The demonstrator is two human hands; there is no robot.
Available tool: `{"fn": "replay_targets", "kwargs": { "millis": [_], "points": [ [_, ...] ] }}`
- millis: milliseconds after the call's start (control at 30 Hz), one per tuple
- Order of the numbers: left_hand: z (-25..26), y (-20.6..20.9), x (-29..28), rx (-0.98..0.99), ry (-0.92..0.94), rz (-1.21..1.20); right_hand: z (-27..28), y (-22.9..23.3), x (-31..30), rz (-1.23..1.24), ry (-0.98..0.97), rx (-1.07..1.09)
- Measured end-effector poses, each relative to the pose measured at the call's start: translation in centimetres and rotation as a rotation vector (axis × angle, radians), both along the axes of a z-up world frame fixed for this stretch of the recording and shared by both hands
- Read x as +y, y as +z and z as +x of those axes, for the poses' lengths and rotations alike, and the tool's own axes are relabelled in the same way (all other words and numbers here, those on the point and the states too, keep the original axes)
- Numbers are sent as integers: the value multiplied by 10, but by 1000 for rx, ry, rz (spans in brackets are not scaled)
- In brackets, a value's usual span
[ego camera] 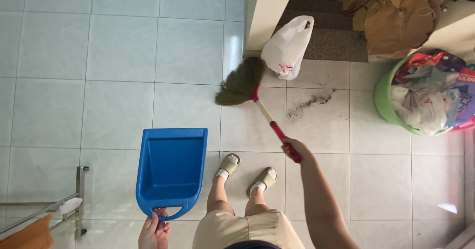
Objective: The recorder sweeps the tiled floor with a broom and collects dust in a dustpan, moving some small ceramic jars during the process.
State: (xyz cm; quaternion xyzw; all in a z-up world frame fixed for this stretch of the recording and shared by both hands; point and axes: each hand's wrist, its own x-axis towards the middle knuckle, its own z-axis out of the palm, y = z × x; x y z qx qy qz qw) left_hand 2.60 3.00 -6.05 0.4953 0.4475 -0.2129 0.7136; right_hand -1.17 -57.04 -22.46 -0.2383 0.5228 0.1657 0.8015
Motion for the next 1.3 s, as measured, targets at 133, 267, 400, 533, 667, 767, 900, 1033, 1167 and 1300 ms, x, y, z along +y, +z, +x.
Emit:
{"fn": "replay_targets", "kwargs": {
  "millis": [133, 267, 400, 533, 667, 767, 900, 1033, 1167, 1300],
  "points": [
    [18, -2, -3, -75, -21, -90, -40, 45, -27, 106, -133, -36],
    [46, 16, -22, -156, -81, -119, -110, 73, -25, 94, -254, -5],
    [69, 18, -34, -252, -117, -219, -172, 105, -10, -23, -338, 116],
    [84, 31, -54, -244, -156, -211, -238, 133, 8, -119, -367, 168],
    [83, 37, -69, -243, -204, -173, -290, 207, 54, -163, -180, 230],
    [74, 32, -84, -246, -226, -180, -321, 237, 78, -134, -65, 223],
    [52, 25, -109, -265, -221, -224, -291, 271, 96, 62, 164, 209],
    [16, 20, -133, -239, -197, -194, -242, 204, 116, 46, 524, 92],
    [-16, 37, -168, -330, -190, -297, -177, 126, 178, 18, 926, -298],
    [-39, 58, -196, -254, -179, -182, -154, 74, 228, -344, 1348, -342]
  ]
}}
